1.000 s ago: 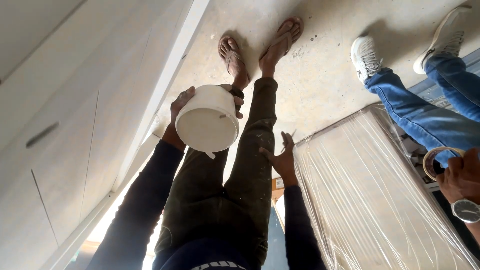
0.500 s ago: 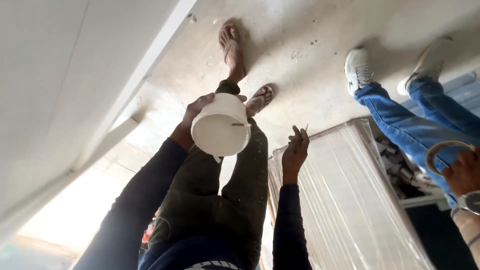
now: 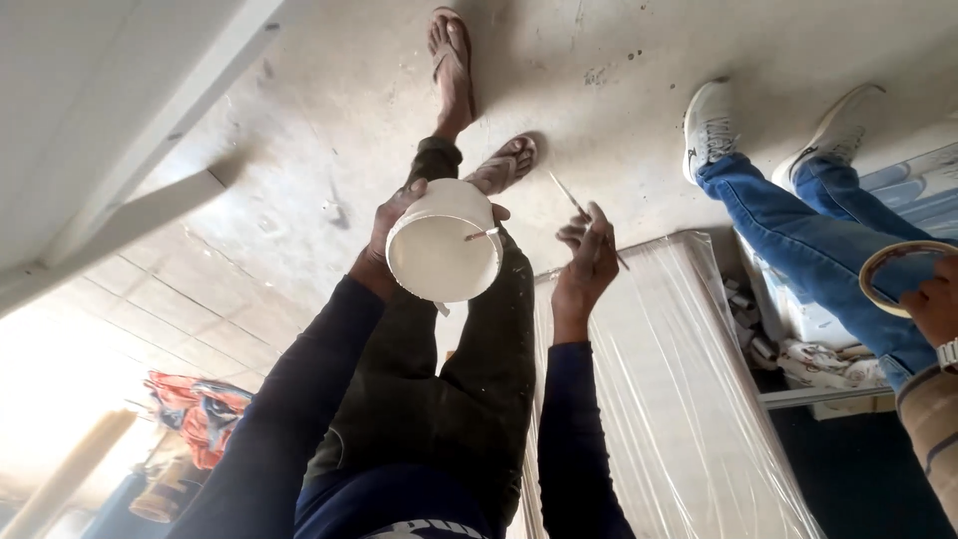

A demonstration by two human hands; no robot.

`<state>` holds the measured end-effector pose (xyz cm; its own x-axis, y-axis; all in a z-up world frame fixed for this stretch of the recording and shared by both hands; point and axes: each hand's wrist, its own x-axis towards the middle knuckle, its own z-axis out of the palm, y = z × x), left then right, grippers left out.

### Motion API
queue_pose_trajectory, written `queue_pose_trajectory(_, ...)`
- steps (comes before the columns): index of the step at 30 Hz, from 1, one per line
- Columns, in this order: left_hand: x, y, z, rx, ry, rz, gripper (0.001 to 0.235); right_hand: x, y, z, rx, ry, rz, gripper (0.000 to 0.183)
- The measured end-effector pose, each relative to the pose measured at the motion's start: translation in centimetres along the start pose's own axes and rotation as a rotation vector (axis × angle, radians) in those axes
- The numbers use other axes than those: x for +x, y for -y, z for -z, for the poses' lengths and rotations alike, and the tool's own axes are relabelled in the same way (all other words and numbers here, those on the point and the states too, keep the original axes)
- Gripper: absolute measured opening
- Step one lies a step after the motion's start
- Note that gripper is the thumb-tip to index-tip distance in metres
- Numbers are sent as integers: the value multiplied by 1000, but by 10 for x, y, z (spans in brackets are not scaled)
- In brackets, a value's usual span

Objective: The person sits on the workshop floor holding a cup of white paint and paints white wooden furniture parts with a brush, dipping the brush into the cup between strokes and working along the edges and surfaces of the pieces. Other people stand nearby in the workshop.

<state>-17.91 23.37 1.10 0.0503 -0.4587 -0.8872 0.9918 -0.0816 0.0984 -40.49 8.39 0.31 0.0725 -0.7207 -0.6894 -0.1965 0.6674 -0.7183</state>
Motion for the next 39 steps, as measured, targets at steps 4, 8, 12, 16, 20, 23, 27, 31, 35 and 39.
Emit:
queue_pose_trajectory(4,-27,-5,-9,-51,-81,30,51,4,11,-30,51,17,-69,41)
queue_pose_trajectory(8,-40,-3,19,-76,-60,-68,52,-18,29,-55,430,169,-19,28)
queue_pose_trajectory(12,-39,-27,1,62,-73,-201,64,-57,48,-60,267,69,259,28)
queue_pose_trajectory(16,-23,-39,0,-125,50,-141,69,-93,70,-68,-92,108,482,33)
queue_pose_trajectory(20,-25,-49,-11,-136,130,-156,67,-101,82,-92,-343,304,664,17)
queue_pose_trajectory(23,-19,-51,-2,-92,117,-212,67,-100,90,-113,-541,365,722,9)
queue_pose_trajectory(27,-18,-56,-4,-75,134,-216,71,-97,91,-131,-680,378,757,9)
queue_pose_trajectory(31,-14,-66,-5,-57,135,-206,72,-93,89,-138,-693,380,795,9)
queue_pose_trajectory(35,-10,-79,-4,-100,166,-200,73,-95,89,-128,-586,324,723,10)
queue_pose_trajectory(39,-4,-92,-5,-95,172,-198,73,-95,75,-119,-527,341,783,11)
